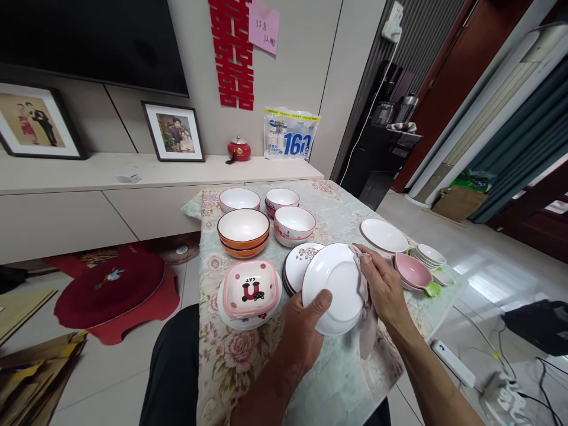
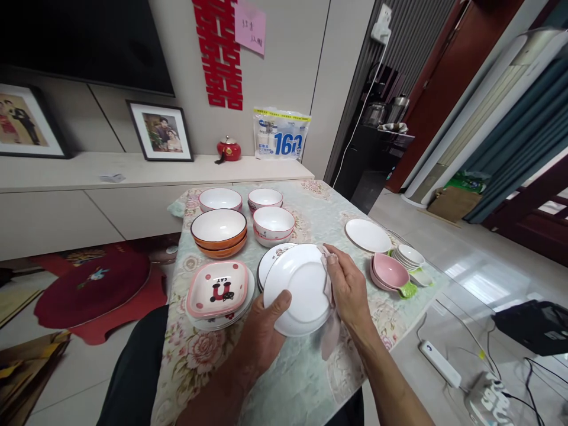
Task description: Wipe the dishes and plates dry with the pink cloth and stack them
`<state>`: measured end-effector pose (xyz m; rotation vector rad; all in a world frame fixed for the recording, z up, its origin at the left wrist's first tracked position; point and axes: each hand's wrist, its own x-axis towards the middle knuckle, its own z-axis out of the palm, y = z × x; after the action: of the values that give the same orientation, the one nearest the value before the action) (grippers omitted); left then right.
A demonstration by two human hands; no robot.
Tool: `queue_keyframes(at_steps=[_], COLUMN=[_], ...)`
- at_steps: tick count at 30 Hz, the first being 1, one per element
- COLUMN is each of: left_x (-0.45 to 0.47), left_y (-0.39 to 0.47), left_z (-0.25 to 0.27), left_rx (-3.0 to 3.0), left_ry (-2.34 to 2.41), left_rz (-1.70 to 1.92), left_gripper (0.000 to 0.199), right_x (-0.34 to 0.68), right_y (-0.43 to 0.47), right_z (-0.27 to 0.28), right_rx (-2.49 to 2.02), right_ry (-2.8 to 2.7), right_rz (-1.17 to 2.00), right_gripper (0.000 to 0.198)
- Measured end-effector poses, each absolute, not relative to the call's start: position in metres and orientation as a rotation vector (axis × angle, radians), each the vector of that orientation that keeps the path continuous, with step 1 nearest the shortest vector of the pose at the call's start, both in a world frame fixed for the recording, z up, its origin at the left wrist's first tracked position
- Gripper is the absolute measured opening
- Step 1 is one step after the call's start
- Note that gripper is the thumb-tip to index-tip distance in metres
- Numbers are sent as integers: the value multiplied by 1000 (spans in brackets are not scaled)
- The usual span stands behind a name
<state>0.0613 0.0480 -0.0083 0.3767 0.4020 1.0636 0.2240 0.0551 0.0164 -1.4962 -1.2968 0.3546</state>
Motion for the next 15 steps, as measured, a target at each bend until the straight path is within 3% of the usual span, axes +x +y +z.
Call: queue_keyframes(at_steps=[6,15], left_x=[62,58], left_y=[49,50], left_z=[-7,-7], left_rx=[350,408], left_ry=[396,260], left_rz=[1135,1001], left_gripper=[66,66], right_x=[221,246], right_y=[43,52], right_z=[5,31], right_rx=[-1195,-1236], right_ry=[-705,-785], right_rz=[1031,1090], right_gripper=[48,45])
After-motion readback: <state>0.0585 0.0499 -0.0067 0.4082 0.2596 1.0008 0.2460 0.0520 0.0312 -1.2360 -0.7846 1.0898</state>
